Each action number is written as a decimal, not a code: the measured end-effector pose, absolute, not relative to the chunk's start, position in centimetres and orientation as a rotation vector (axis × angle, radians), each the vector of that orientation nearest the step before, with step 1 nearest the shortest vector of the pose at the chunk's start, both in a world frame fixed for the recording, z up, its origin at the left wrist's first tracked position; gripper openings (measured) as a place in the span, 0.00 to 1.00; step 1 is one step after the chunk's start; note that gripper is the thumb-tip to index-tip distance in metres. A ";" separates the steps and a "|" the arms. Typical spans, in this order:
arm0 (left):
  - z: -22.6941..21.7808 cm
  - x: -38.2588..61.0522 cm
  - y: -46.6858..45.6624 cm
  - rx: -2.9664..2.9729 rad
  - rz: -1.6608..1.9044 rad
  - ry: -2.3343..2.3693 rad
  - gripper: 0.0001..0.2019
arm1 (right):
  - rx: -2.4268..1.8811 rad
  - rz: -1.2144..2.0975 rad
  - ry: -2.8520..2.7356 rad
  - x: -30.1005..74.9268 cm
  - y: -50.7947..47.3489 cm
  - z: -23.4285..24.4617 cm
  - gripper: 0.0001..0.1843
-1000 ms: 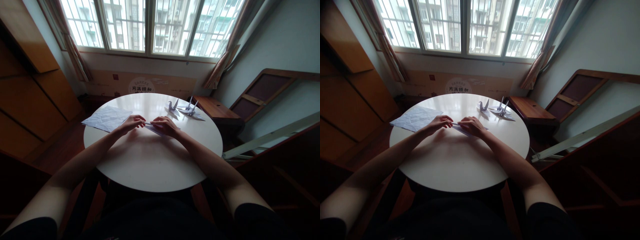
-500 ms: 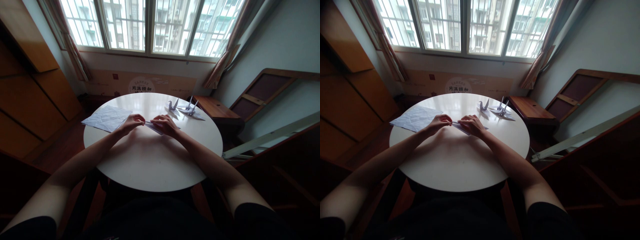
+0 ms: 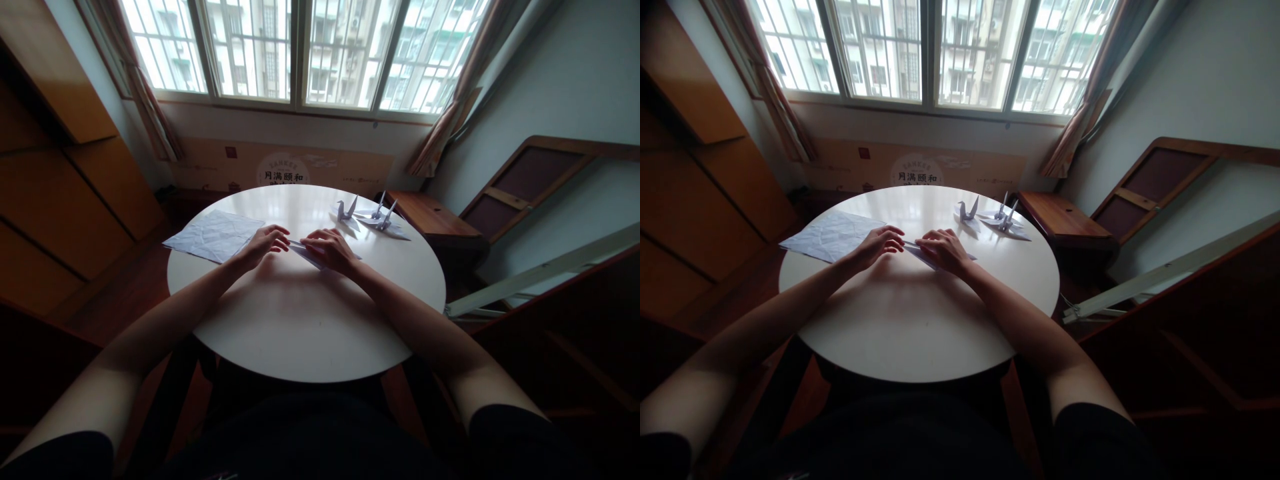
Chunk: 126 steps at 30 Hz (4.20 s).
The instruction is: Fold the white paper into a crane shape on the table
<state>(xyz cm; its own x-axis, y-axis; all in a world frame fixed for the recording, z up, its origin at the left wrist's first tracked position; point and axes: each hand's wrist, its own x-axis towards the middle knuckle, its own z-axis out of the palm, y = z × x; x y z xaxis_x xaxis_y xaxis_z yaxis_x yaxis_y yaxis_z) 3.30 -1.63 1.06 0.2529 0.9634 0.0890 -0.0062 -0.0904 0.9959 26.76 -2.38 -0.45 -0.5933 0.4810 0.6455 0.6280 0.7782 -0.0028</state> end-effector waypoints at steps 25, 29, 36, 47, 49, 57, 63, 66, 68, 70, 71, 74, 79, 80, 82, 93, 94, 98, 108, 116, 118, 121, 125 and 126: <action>0.9 1.4 -0.4 1.613 1.045 1.096 0.16 | -0.851 -0.259 -2.374 27.3 -2.0 -0.7 0.12; 0.7 1.2 0.0 1.847 1.137 1.163 0.12 | -0.855 -0.215 -2.387 27.6 -1.8 -0.9 0.12; -0.1 1.8 -0.6 2.111 0.850 0.986 0.17 | -0.847 -0.063 -2.366 27.8 -1.2 -1.5 0.11; -0.1 2.3 -0.8 1.998 1.054 0.834 0.17 | -0.786 0.171 -2.162 27.5 -1.3 -1.5 0.15; -0.1 2.2 -0.8 1.941 1.026 0.818 0.17 | -0.761 0.165 -2.142 27.4 -1.4 -1.4 0.16; 0.4 2.2 -1.1 1.765 0.940 0.870 0.18 | -0.727 0.101 -2.172 27.3 -1.3 -1.2 0.15; 0.4 2.3 -1.2 1.541 0.893 0.836 0.19 | -0.780 -0.026 -2.233 27.5 -1.3 -1.0 0.13; 0.3 2.4 -1.3 1.464 0.890 0.827 0.17 | -0.816 -0.083 -2.269 27.4 -1.6 -0.8 0.12; 0.3 2.4 -1.2 1.422 0.891 0.835 0.16 | -0.825 -0.106 -2.279 27.4 -1.7 -0.7 0.12; 0.3 2.4 -1.2 1.380 0.887 0.844 0.15 | -0.822 -0.121 -2.281 27.3 -1.8 -0.6 0.13; 0.3 2.4 -1.1 1.358 0.885 0.847 0.14 | -0.819 -0.127 -2.282 27.3 -1.8 -0.6 0.13; 0.4 2.4 -1.2 1.300 0.872 0.846 0.14 | -0.809 -0.140 -2.284 27.3 -1.8 -0.7 0.12; 0.5 2.7 -1.6 1.293 0.807 0.819 0.16 | -0.821 -0.145 -2.293 27.3 -1.8 -0.7 0.12; 0.4 2.7 -1.7 1.296 0.807 0.818 0.17 | -0.818 -0.145 -2.295 27.2 -1.9 -0.7 0.12; 0.3 2.7 -1.8 1.296 0.822 0.829 0.17 | -0.809 -0.145 -2.304 27.1 -1.9 -0.7 0.12; 0.3 2.8 -1.5 1.235 0.904 0.926 0.12 | -0.785 -0.130 -2.305 27.2 -1.9 -0.8 0.13; 0.4 2.8 -1.5 1.235 0.909 0.945 0.10 | -0.785 -0.128 -2.302 27.2 -1.9 -0.8 0.13; 0.7 3.0 -1.5 1.237 0.918 1.016 0.07 | -0.781 -0.131 -2.288 27.2 -1.9 -0.8 0.13; 0.1 2.6 -1.5 1.396 0.899 0.958 0.14 | -0.792 -0.127 -2.309 27.2 -1.8 -0.9 0.12; 0.6 1.7 -0.6 1.802 0.962 1.093 0.08 | -0.875 -0.059 -2.380 27.4 -1.7 -1.2 0.12; 0.4 1.5 -0.3 1.985 1.016 1.092 0.09 | -0.911 -0.033 -2.399 27.5 -1.6 -1.5 0.13; -0.1 1.4 -0.1 2.261 0.994 0.980 0.12 | -0.974 0.000 -2.431 27.5 -1.4 -1.9 0.14; -0.8 1.6 -0.4 2.461 0.872 0.795 0.14 | -1.000 0.037 -2.449 27.4 -1.3 -2.2 0.14; -1.0 1.6 -0.4 2.491 0.850 0.773 0.15 | -1.004 0.044 -2.451 27.4 -1.4 -2.1 0.14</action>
<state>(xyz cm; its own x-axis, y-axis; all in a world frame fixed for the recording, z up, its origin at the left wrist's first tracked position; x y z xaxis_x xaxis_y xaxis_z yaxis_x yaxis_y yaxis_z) 1.65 -0.39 -1.01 0.6628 0.6118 0.4317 0.3715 -0.7693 0.5198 27.39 -1.36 -2.14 -0.6108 0.6672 0.4263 0.6516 0.7294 -0.2081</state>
